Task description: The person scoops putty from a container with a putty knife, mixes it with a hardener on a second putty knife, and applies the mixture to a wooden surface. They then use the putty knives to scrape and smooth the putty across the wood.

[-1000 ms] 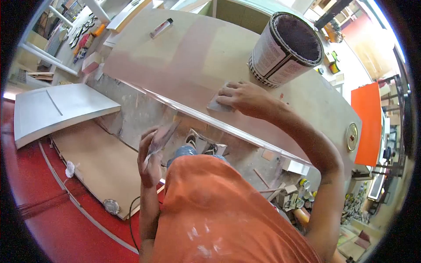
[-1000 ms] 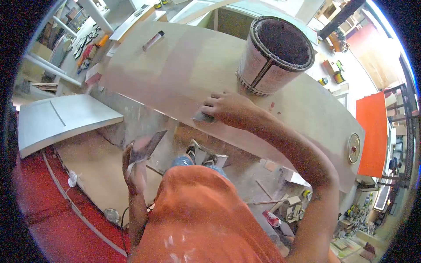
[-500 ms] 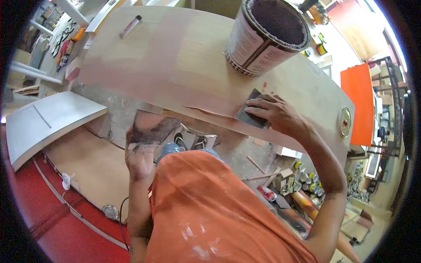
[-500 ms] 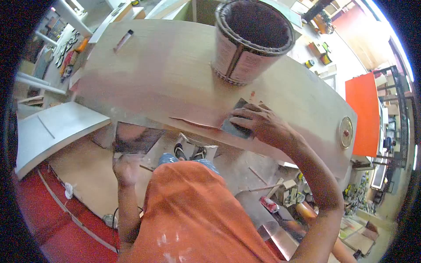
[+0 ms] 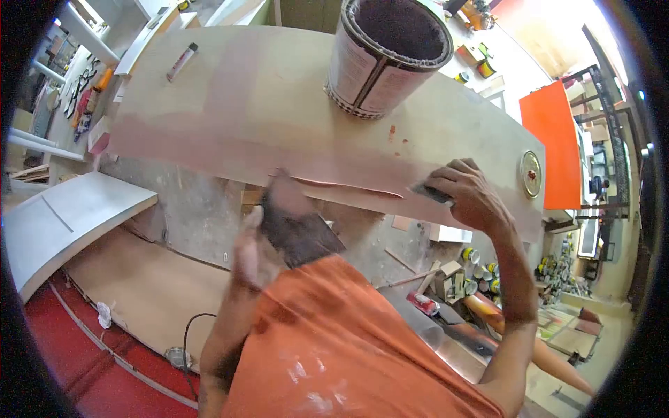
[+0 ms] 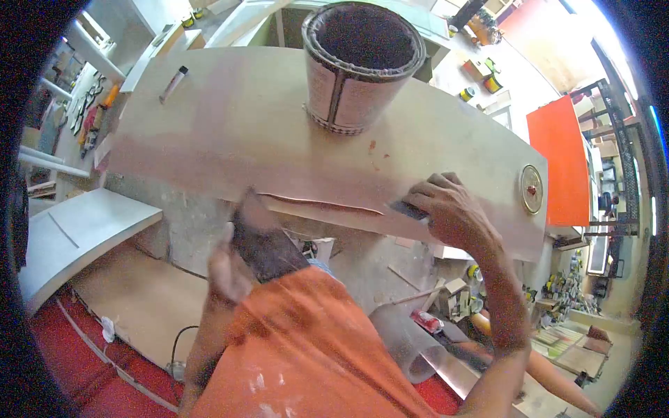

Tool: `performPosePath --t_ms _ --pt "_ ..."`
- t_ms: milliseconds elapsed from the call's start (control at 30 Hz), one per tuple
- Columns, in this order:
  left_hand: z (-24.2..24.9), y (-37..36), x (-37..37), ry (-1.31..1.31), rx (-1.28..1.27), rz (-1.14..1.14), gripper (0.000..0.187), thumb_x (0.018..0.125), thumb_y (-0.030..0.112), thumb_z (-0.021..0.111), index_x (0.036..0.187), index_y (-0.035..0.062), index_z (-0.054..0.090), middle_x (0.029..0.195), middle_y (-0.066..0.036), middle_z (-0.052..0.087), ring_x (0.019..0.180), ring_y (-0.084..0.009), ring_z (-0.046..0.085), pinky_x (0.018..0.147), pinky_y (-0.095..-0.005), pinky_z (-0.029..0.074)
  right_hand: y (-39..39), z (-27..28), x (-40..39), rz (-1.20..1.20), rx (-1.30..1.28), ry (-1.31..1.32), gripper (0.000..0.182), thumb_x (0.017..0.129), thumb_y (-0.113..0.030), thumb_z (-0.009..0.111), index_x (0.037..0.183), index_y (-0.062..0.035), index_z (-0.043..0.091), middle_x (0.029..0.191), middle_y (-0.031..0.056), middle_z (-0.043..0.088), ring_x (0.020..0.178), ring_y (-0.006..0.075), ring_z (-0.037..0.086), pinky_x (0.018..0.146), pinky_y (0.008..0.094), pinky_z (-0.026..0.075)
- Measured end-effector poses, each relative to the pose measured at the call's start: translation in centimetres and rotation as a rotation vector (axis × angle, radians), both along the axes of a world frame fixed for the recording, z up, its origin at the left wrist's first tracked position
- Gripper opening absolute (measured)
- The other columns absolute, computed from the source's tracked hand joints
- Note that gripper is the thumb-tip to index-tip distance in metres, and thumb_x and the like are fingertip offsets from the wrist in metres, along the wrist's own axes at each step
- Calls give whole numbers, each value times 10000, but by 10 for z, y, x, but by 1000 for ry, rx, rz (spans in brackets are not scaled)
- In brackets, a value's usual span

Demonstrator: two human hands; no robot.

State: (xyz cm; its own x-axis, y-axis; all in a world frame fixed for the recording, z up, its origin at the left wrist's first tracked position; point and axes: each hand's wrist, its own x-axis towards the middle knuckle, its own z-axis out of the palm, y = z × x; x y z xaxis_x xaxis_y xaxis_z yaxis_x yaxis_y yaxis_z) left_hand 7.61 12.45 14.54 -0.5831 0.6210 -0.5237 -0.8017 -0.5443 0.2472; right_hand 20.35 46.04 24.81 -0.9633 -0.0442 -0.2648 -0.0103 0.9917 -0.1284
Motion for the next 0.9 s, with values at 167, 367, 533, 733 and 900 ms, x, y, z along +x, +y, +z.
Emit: performPosePath --t_ms 167,367,533,733,900 --pt "12 24 21 -52 244 -117 444 986 390 435 1226 31 539 1101 -119 638 1000 -266 631 909 -409 509 -96 -1 -14 240 -728 552 444 680 -121 711 1118 -112 640 1137 126 613 1084 316 563 948 433 440" --pt "30 4 26 188 243 59 490 962 445 475 1208 24 529 1089 -85 597 1002 -195 574 899 -357 468 -140 -53 -49 413 -647 694 487 730 -166 708 1199 -174 577 1213 141 489 1168 341 471 990 448 409" --pt "18 -67 42 661 -306 115 537 940 497 495 1191 26 548 1107 -69 596 1031 -183 561 928 -358 442 -113 -60 -119 516 -252 390 454 809 -215 626 1249 -196 514 1244 106 493 1194 307 479 1007 451 404" --pt "19 -68 18 465 225 364 434 998 377 428 1254 41 530 1166 -122 603 1069 -256 585 945 -396 456 -138 -77 -190 691 -160 335 478 767 -121 659 1226 -173 535 1256 115 500 1194 316 472 1021 441 396" --pt "28 -63 2 455 116 467 417 1002 367 423 1252 54 540 1129 -92 631 1014 -231 615 910 -363 484 -109 -87 -162 706 -231 245 503 739 -43 635 1209 -195 546 1259 96 504 1206 320 465 1022 429 403"
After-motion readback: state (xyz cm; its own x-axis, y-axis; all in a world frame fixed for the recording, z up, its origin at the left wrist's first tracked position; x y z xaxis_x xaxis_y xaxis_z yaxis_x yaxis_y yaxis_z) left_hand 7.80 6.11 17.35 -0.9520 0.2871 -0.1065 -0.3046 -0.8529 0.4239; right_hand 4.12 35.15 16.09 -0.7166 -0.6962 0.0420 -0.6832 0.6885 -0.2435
